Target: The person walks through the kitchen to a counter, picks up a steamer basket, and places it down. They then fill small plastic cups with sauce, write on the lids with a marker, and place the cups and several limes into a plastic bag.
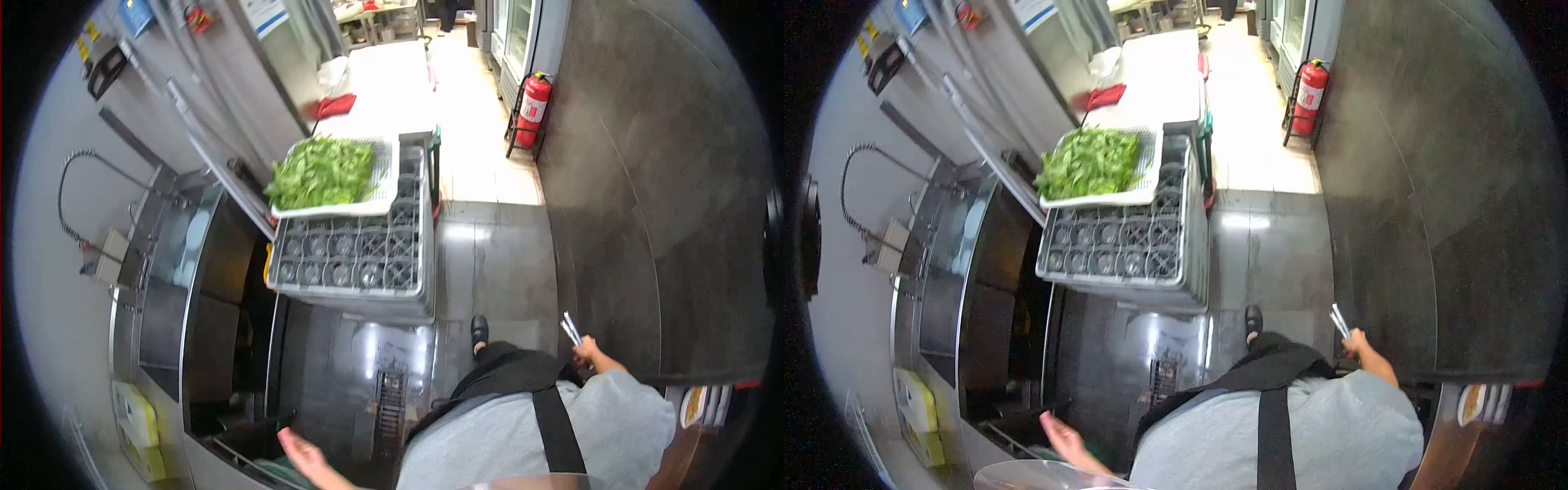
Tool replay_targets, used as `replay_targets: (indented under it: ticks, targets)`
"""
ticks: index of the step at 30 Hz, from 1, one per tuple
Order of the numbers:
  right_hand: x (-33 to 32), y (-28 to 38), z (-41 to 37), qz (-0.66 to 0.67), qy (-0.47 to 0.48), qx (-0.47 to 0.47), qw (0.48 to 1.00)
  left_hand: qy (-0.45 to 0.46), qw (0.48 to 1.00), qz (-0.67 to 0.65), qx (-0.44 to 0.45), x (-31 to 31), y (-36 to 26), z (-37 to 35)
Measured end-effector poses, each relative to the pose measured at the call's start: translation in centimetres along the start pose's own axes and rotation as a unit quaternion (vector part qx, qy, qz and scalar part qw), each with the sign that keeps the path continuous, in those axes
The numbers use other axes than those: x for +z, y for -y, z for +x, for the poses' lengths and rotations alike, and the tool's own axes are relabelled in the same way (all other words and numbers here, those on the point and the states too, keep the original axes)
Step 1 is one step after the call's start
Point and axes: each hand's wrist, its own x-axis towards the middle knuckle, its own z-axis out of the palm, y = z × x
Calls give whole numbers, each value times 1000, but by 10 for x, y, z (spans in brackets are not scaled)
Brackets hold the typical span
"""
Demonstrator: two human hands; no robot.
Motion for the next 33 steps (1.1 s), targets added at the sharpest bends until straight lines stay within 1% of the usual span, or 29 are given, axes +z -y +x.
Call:
replay_targets:
  ticks: [1,2,3,4,6,8,9,10,11,12,13,14,16,17,19,20,21,22,24,25,26,27,28,29,30,31,32,33]
  targets:
    - [-6,-1,13,19,-15,17,1000,-48,989,-73,-122,57,48,-17]
    - [-10,2,23,39,-30,34,998,61,973,-81,-207,106,97,-37]
    - [-16,6,37,61,-52,31,996,89,910,-182,-363,165,139,-62]
    - [-19,15,55,82,-72,28,994,77,878,-193,-432,203,187,-76]
    - [-21,43,110,97,-94,-9,991,118,883,-63,-449,301,258,-122]
    - [-22,88,163,97,-88,-43,990,233,827,-22,-511,370,305,-147]
    - [-43,149,142,107,-75,-68,989,248,809,-11,-532,394,322,-152]
    - [-45,191,157,120,-45,-106,986,262,791,-2,-553,414,336,-154]
    - [-54,241,154,233,20,-127,964,290,784,5,-549,431,347,-153]
    - [-55,279,167,314,62,-160,934,295,774,4,-561,441,359,-146]
    - [-66,323,175,301,104,-193,928,284,776,20,-562,455,367,-141]
    - [-71,359,190,293,117,-250,915,268,772,27,-575,468,374,-132]
    - [-98,432,205,243,110,-312,912,243,777,-5,-581,487,393,-108]
    - [-113,463,219,239,105,-320,911,234,779,-19,-581,496,404,-92]
    - [-144,517,251,233,97,-337,907,213,835,25,-507,532,420,-66]
    - [-154,531,286,218,83,-335,913,202,861,54,-464,558,426,-54]
    - [-168,544,320,206,69,-334,917,200,874,52,-440,584,437,-40]
    - [-178,552,362,195,54,-332,921,199,886,51,-415,612,448,-23]
    - [-207,539,440,93,-42,-335,937,204,900,34,-385,674,477,9]
    - [-222,523,468,73,-94,-302,946,211,899,14,-384,708,499,26]
    - [-241,506,476,95,-123,-218,964,214,898,-4,-384,740,520,41]
    - [-266,496,471,195,-69,-135,969,241,892,-9,-383,782,539,47]
    - [-276,472,487,244,-99,-84,961,264,884,6,-387,824,557,48]
    - [-298,453,484,198,-100,-85,971,287,875,18,-389,867,577,48]
    - [-308,429,489,198,-115,-74,971,304,865,27,-399,905,601,52]
    - [-314,397,505,204,-94,-9,974,321,854,34,-408,942,627,57]
    - [-322,373,506,95,-139,-38,985,340,851,58,-395,981,649,59]
    - [-358,404,452,124,-94,25,988,358,848,83,-382,1019,671,64]
